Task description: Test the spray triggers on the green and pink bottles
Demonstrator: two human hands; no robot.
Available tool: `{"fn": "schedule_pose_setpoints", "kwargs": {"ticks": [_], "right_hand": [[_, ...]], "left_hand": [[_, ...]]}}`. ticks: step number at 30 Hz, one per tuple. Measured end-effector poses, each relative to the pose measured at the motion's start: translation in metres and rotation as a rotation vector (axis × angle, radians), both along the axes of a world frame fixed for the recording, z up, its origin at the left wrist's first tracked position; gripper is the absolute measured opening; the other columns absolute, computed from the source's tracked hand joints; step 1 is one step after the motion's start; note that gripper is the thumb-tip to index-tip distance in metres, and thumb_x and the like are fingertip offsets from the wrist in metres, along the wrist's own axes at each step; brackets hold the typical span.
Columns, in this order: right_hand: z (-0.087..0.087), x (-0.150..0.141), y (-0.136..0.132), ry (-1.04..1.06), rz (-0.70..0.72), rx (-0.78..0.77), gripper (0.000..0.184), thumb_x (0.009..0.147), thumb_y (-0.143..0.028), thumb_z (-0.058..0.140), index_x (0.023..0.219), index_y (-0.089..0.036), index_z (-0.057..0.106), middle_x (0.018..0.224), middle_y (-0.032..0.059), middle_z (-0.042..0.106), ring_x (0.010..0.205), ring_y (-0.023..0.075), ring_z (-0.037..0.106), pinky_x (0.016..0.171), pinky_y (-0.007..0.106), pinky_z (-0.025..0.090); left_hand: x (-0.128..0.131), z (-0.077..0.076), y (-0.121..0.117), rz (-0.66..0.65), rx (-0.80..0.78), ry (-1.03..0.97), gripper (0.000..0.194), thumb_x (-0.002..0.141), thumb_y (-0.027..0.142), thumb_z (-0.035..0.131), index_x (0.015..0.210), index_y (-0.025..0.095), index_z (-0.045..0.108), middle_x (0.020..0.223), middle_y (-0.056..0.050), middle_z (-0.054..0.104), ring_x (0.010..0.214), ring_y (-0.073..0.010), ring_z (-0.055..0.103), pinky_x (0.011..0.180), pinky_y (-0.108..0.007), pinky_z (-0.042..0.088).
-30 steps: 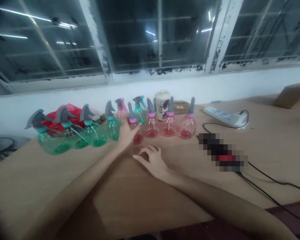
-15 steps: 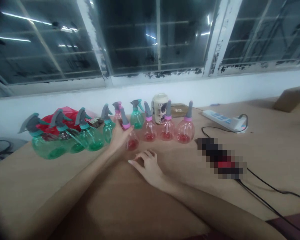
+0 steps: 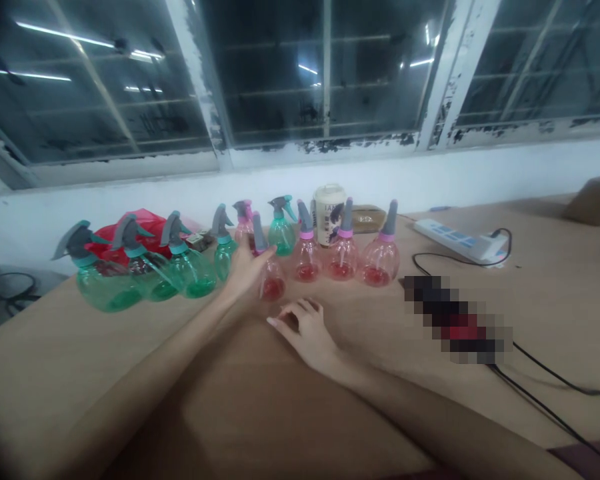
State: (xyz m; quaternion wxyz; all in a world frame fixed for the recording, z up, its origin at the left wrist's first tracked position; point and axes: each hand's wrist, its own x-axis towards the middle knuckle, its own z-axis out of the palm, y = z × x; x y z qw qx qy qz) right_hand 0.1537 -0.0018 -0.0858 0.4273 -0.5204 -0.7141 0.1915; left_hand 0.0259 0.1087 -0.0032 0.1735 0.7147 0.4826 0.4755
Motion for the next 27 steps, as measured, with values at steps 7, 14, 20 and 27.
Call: {"fn": "schedule_pose_setpoints", "kwargs": {"ticks": [7, 14, 20, 27], "right_hand": [[-0.0014, 0.001, 0.0009, 0.006, 0.002, -0.003, 0.021, 0.086, -0.043, 0.058, 0.082, -0.023, 0.061, 0.089, 0.0001, 0.068, 0.093, 0.0195, 0.06, 0.094, 0.041, 0.036], [-0.0017, 0.0018, 0.0006, 0.004, 0.006, 0.0, 0.021, 0.086, -0.043, 0.058, 0.082, -0.023, 0.061, 0.09, 0.0008, 0.068, 0.093, 0.0199, 0.059, 0.094, 0.043, 0.036], [-0.002, 0.0016, 0.001, -0.008, 0.003, -0.015, 0.02, 0.086, -0.043, 0.057, 0.082, -0.023, 0.061, 0.09, 0.0004, 0.068, 0.094, 0.02, 0.059, 0.095, 0.043, 0.035], [-0.0012, 0.0017, -0.0001, -0.018, 0.012, -0.041, 0.02, 0.086, -0.043, 0.057, 0.083, -0.024, 0.062, 0.094, 0.0007, 0.068, 0.099, 0.0208, 0.058, 0.096, 0.044, 0.034]], "left_hand": [[0.0004, 0.0011, 0.0003, 0.024, -0.02, -0.034, 0.028, 0.073, 0.028, 0.064, 0.092, 0.018, 0.046, 0.085, -0.005, 0.061, 0.078, -0.0231, 0.061, 0.074, -0.038, 0.046], [-0.0021, 0.0032, 0.0045, -0.045, -0.012, -0.083, 0.051, 0.074, 0.028, 0.065, 0.116, 0.018, 0.04, 0.089, -0.004, 0.062, 0.079, -0.0208, 0.062, 0.077, -0.036, 0.048], [-0.0042, 0.005, 0.0016, -0.104, -0.014, -0.042, 0.019, 0.077, 0.023, 0.057, 0.096, 0.022, 0.061, 0.082, -0.002, 0.063, 0.087, -0.0236, 0.062, 0.083, -0.037, 0.048], [-0.0029, 0.0019, 0.0013, -0.051, 0.053, -0.087, 0.022, 0.073, 0.015, 0.057, 0.091, 0.023, 0.062, 0.097, -0.003, 0.061, 0.1, -0.0251, 0.058, 0.09, -0.039, 0.047]]}}
